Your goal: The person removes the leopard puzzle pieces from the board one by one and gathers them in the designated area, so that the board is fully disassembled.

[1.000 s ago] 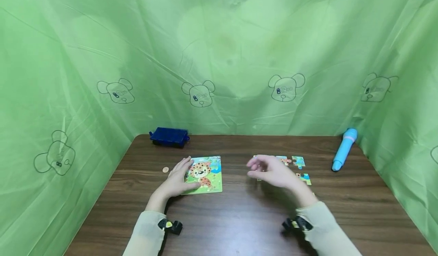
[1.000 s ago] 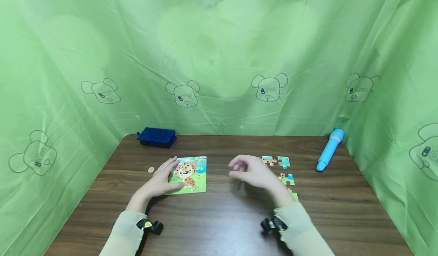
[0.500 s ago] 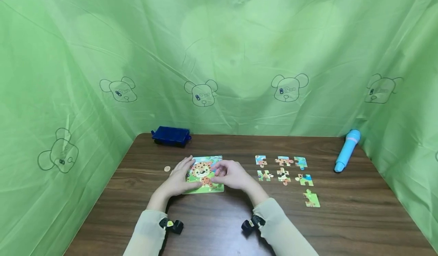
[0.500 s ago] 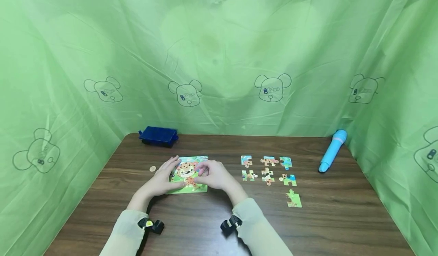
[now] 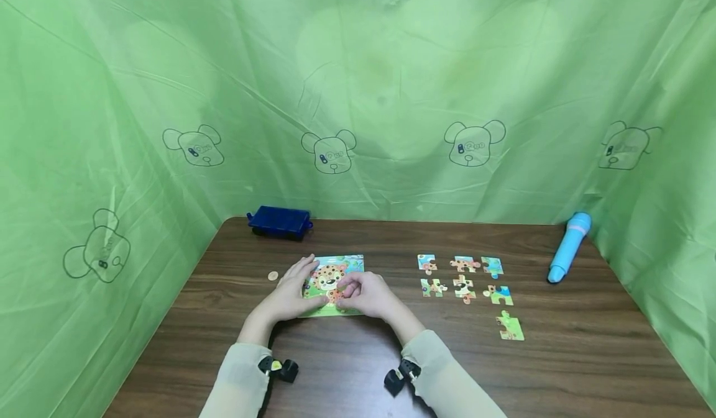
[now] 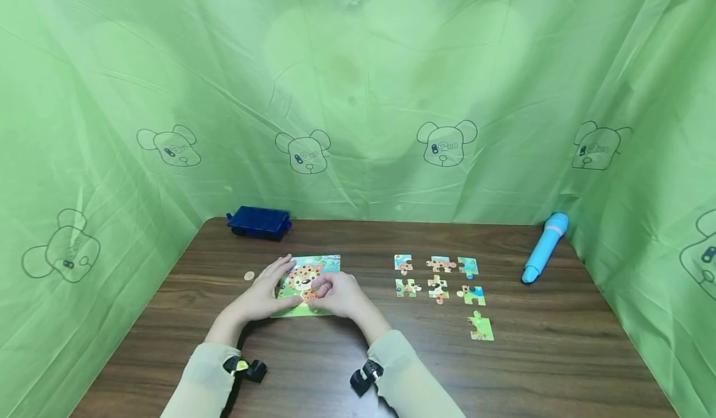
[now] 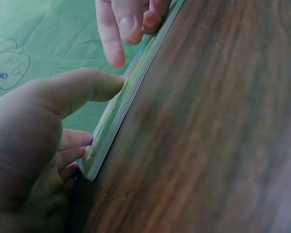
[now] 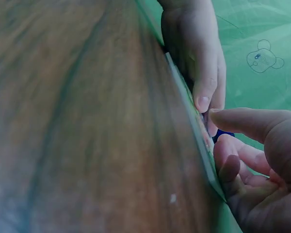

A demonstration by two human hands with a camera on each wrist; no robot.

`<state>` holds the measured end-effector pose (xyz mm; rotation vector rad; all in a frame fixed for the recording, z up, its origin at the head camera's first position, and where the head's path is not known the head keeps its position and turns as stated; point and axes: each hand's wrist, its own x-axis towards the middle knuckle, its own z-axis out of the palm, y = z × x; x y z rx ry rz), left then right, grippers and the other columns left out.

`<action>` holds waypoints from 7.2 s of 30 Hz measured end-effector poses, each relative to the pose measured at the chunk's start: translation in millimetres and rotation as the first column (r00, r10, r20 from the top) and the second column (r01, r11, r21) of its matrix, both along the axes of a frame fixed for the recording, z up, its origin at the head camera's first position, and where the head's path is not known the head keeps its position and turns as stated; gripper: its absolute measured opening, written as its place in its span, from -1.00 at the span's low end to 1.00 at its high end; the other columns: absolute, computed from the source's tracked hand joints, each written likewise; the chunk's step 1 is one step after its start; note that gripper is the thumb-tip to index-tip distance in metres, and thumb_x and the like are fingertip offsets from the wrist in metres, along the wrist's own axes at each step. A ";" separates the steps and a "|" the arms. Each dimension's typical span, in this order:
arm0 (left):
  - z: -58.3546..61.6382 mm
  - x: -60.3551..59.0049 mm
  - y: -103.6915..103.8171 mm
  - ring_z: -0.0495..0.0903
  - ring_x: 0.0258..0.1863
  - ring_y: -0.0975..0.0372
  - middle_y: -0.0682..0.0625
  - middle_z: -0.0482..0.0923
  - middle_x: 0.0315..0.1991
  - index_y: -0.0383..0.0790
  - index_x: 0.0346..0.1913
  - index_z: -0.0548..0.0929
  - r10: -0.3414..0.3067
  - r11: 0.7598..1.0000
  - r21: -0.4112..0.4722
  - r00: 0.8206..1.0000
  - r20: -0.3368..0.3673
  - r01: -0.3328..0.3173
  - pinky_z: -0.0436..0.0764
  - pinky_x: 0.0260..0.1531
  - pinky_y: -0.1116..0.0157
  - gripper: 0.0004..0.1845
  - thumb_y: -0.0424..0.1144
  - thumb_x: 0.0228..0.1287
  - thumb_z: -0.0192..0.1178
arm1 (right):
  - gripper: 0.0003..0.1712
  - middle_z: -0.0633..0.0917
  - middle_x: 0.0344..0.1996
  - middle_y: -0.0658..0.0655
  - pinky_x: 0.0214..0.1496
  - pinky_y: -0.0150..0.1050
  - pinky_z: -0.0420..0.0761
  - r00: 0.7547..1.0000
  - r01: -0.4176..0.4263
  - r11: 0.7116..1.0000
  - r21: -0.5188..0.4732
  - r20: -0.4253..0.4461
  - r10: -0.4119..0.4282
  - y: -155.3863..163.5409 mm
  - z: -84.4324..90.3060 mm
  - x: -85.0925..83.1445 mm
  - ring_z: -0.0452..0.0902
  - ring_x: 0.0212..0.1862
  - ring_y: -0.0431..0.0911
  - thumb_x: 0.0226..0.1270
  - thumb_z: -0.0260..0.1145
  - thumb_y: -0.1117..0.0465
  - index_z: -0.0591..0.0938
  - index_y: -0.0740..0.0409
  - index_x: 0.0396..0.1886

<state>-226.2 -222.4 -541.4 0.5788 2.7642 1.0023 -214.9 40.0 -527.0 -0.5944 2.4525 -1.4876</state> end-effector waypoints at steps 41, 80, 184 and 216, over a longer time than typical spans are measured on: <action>7.9 -1.4 -2.1 -0.13 0.77 -0.16 -0.19 0.01 0.78 -0.26 0.73 0.25 -0.006 1.000 0.023 0.999 0.033 0.005 0.02 0.63 -0.34 -0.02 -0.07 0.35 0.45 | -0.55 0.71 -0.41 -0.03 -0.34 -0.38 0.61 0.999 0.035 0.998 0.052 0.039 -0.037 -4.4 -4.0 2.4 0.56 -0.44 -0.28 0.05 0.73 0.34 0.85 0.18 0.01; 9.7 0.3 -8.4 -0.14 0.76 -0.20 -0.25 -0.03 0.78 -0.28 0.69 0.32 -0.079 0.996 0.038 0.996 0.046 0.077 0.02 0.59 -0.41 -0.22 -0.27 0.48 0.32 | -0.53 0.67 -0.33 0.05 -0.29 -0.37 0.57 0.999 0.024 0.999 0.028 0.027 -0.025 -4.3 -1.6 5.2 0.52 -0.40 -0.25 0.05 0.70 0.40 0.78 0.24 0.00; 2.5 -4.3 -7.3 -0.14 0.77 -0.18 -0.20 0.01 0.78 -0.23 0.66 0.39 -0.047 0.997 0.065 0.998 0.045 0.044 0.02 0.60 -0.40 -0.21 -0.27 0.41 0.39 | -0.76 0.73 -0.37 -0.09 -0.30 -0.32 0.65 0.994 -0.109 0.946 0.306 0.038 0.102 279.1 30.8 34.3 0.63 -0.36 -0.24 0.27 0.63 0.28 0.83 0.04 -0.08; 5.4 -0.5 -8.7 -0.16 0.77 -0.17 -0.18 -0.02 0.79 -0.21 0.68 0.36 -0.062 0.995 0.077 0.996 0.066 0.057 0.01 0.59 -0.41 -0.20 -0.26 0.42 0.35 | -0.67 0.70 -0.38 -0.06 -0.33 -0.27 0.63 0.997 -0.012 0.975 0.221 -0.069 0.027 217.4 49.6 32.0 0.60 -0.38 -0.20 0.39 0.62 0.09 0.79 0.17 0.00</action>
